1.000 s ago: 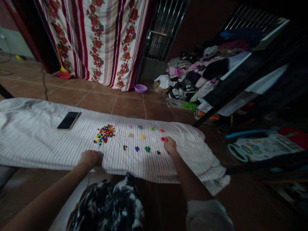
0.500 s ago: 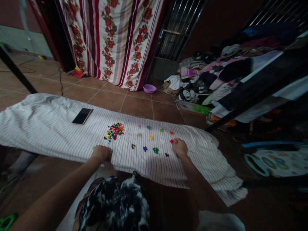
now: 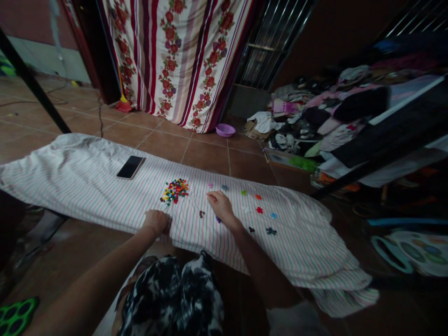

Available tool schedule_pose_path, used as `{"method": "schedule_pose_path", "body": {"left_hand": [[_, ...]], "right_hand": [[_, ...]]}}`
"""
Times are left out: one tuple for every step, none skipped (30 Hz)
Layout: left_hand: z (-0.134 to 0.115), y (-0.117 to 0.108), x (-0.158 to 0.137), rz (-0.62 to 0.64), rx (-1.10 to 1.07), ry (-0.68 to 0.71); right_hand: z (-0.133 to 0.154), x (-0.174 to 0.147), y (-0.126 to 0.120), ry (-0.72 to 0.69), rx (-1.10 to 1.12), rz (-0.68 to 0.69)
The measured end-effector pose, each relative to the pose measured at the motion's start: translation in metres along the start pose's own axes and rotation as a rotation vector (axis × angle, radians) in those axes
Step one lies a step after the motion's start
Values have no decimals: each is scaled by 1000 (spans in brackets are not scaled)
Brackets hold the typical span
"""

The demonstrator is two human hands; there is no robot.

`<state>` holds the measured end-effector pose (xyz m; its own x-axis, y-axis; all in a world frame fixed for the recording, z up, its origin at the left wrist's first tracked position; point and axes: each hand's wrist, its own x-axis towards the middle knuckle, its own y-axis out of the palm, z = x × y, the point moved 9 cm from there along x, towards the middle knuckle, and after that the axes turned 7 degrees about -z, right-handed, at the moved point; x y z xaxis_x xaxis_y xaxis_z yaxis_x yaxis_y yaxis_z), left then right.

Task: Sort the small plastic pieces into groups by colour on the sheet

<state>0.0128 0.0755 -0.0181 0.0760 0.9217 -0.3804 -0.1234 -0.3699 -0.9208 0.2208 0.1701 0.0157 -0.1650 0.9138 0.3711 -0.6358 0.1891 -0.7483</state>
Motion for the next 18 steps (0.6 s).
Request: {"method": "schedule_pose_path", "body": {"left_hand": [[0, -1, 0, 1, 2, 0], [0, -2, -1, 2, 4, -1], [0, -3, -1, 4, 7, 0], [0, -3, -1, 6, 9, 0], [0, -4, -2, 8, 10, 1], [0, -4, -2, 9, 11, 3], [0, -4, -2, 10, 12, 5], [0, -4, -2, 11, 13, 6], [0, -4, -1, 11, 14, 6], [0, -3, -1, 11, 15, 6], [0, -3, -1, 11, 17, 5], [0, -3, -1, 10, 19, 3], [0, -3, 0, 11, 21, 2], [0, -3, 0, 11, 23, 1], [0, -3, 0, 12, 24, 0], [0, -2, 0, 15, 25, -1], [0, -3, 0, 16, 25, -1], [0, -3, 0, 17, 23, 0]], "right_hand": [[12, -1, 15, -30, 32, 40], [24, -3, 29, -59, 57, 79], [35, -4, 42, -80, 74, 112], [45, -5, 55, -94, 84, 142], [54, -6, 66, -103, 89, 172], [62, -7, 77, -105, 88, 199], [69, -7, 87, -99, 81, 222], [75, -7, 95, -87, 69, 242], [80, -6, 103, -69, 52, 256], [84, -6, 109, -45, 31, 265], [86, -5, 114, -19, 7, 271], [88, -4, 119, 8, -19, 275], [89, -4, 122, 32, -46, 280], [90, -4, 126, 53, -73, 286], [91, -4, 128, 71, -96, 292], [91, -4, 130, 83, -114, 297], [92, -4, 130, 90, -125, 300], [93, -4, 131, 94, -132, 301]]}}
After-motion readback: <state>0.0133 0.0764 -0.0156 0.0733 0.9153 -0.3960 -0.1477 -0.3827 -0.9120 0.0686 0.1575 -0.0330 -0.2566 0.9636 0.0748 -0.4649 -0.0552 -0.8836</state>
